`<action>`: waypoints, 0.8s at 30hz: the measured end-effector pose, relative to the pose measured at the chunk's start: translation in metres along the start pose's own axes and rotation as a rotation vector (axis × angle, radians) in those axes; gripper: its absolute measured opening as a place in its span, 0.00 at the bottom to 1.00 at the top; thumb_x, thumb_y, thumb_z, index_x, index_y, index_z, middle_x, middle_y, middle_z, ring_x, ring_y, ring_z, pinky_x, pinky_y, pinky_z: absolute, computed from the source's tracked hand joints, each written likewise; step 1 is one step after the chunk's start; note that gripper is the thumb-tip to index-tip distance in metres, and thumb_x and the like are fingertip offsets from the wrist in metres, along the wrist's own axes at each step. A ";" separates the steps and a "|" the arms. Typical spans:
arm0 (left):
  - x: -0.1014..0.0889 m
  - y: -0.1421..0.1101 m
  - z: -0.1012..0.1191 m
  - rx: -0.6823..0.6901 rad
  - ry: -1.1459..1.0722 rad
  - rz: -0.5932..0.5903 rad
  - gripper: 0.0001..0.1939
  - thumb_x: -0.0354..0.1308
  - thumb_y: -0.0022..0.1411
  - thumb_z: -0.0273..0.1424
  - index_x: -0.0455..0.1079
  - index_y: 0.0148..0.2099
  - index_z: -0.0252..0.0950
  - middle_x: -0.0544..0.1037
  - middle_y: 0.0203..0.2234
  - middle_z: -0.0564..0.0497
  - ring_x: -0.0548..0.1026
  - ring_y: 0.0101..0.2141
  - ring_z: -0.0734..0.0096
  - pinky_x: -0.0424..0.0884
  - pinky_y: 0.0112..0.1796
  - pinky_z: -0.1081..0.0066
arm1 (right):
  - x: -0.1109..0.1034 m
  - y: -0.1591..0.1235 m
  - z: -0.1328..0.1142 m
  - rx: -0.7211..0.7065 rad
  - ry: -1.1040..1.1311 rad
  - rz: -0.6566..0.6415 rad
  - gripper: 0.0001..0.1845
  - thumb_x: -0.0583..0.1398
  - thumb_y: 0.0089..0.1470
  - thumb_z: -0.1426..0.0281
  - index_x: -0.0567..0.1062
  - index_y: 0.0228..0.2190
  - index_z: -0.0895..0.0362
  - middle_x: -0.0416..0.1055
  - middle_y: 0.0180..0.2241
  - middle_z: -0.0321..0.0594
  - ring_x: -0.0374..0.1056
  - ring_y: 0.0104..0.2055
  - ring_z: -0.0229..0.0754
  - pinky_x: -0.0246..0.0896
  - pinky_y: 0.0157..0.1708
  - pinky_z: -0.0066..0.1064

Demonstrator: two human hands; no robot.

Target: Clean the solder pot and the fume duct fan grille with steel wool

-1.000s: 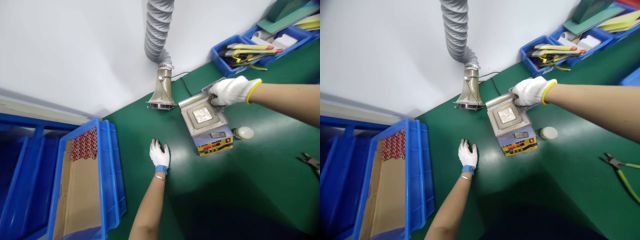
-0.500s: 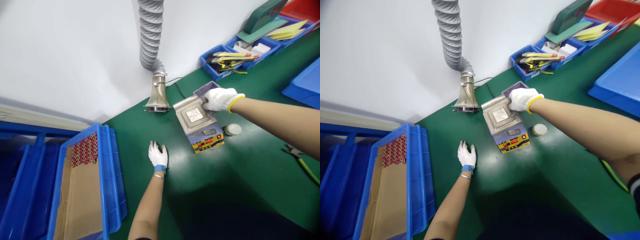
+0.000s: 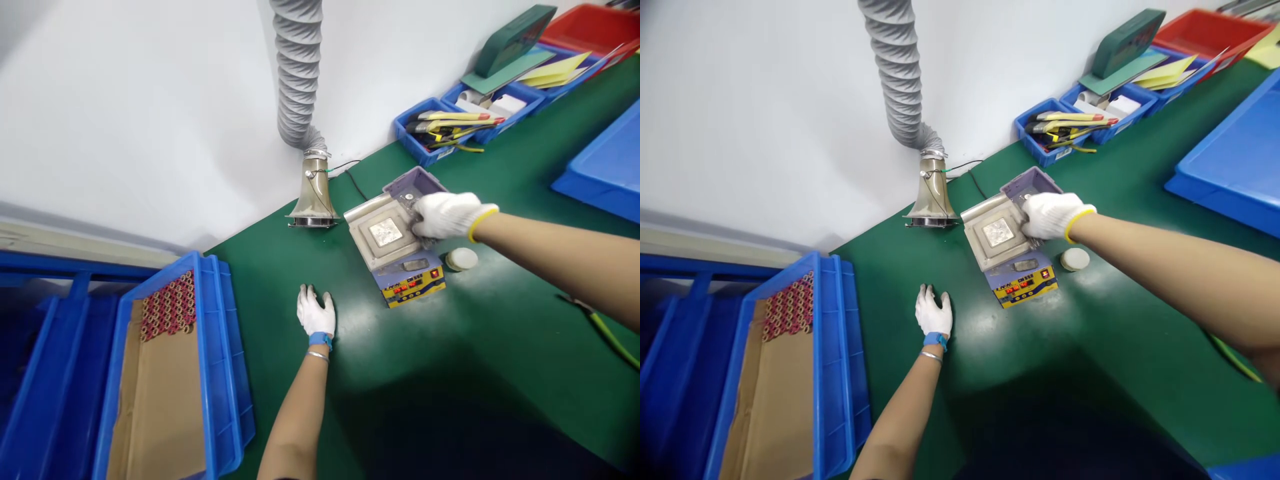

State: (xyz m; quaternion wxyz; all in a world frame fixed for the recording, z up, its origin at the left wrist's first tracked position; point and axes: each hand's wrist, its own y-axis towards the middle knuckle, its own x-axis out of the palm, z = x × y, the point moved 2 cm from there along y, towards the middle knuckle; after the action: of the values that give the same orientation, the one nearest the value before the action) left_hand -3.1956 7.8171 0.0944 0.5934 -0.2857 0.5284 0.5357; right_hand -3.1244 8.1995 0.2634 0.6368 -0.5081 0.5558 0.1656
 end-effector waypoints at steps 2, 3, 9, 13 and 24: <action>0.000 0.000 0.000 -0.004 0.002 0.000 0.28 0.54 0.69 0.40 0.69 0.65 0.29 0.68 0.67 0.35 0.65 0.66 0.45 0.63 0.65 0.48 | 0.003 -0.001 0.002 0.006 -0.014 -0.019 0.23 0.59 0.58 0.56 0.78 0.47 0.59 0.74 0.47 0.54 0.71 0.48 0.53 0.65 0.47 0.43; 0.000 0.000 0.000 -0.006 0.003 0.000 0.28 0.54 0.69 0.40 0.69 0.65 0.29 0.68 0.67 0.35 0.65 0.66 0.45 0.63 0.65 0.48 | 0.001 0.003 0.002 0.012 -0.009 -0.008 0.23 0.59 0.58 0.56 0.78 0.47 0.58 0.75 0.46 0.54 0.71 0.48 0.53 0.66 0.47 0.43; -0.002 0.000 0.001 -0.016 0.000 -0.018 0.28 0.54 0.68 0.40 0.69 0.65 0.28 0.68 0.67 0.35 0.65 0.66 0.45 0.63 0.65 0.48 | -0.013 0.021 -0.007 0.008 0.002 0.041 0.26 0.61 0.55 0.57 0.77 0.49 0.61 0.74 0.48 0.55 0.71 0.49 0.54 0.65 0.50 0.45; -0.003 0.001 0.001 -0.018 0.004 -0.008 0.28 0.54 0.68 0.39 0.69 0.65 0.29 0.68 0.67 0.35 0.65 0.66 0.45 0.63 0.65 0.48 | 0.006 -0.007 0.002 -0.013 -0.027 -0.032 0.23 0.58 0.57 0.56 0.78 0.47 0.57 0.75 0.47 0.54 0.72 0.48 0.55 0.66 0.48 0.46; -0.003 0.002 0.002 -0.016 0.011 -0.014 0.28 0.55 0.68 0.39 0.69 0.64 0.28 0.68 0.67 0.34 0.66 0.66 0.45 0.63 0.65 0.49 | 0.006 -0.012 0.001 0.027 0.018 -0.033 0.23 0.59 0.57 0.56 0.77 0.47 0.58 0.74 0.47 0.53 0.71 0.47 0.53 0.65 0.46 0.43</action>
State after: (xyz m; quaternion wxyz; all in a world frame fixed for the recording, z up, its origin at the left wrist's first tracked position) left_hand -3.1964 7.8183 0.0982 0.5916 -0.2972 0.5254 0.5344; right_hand -3.1126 8.1927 0.2633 0.6411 -0.5100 0.5554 0.1430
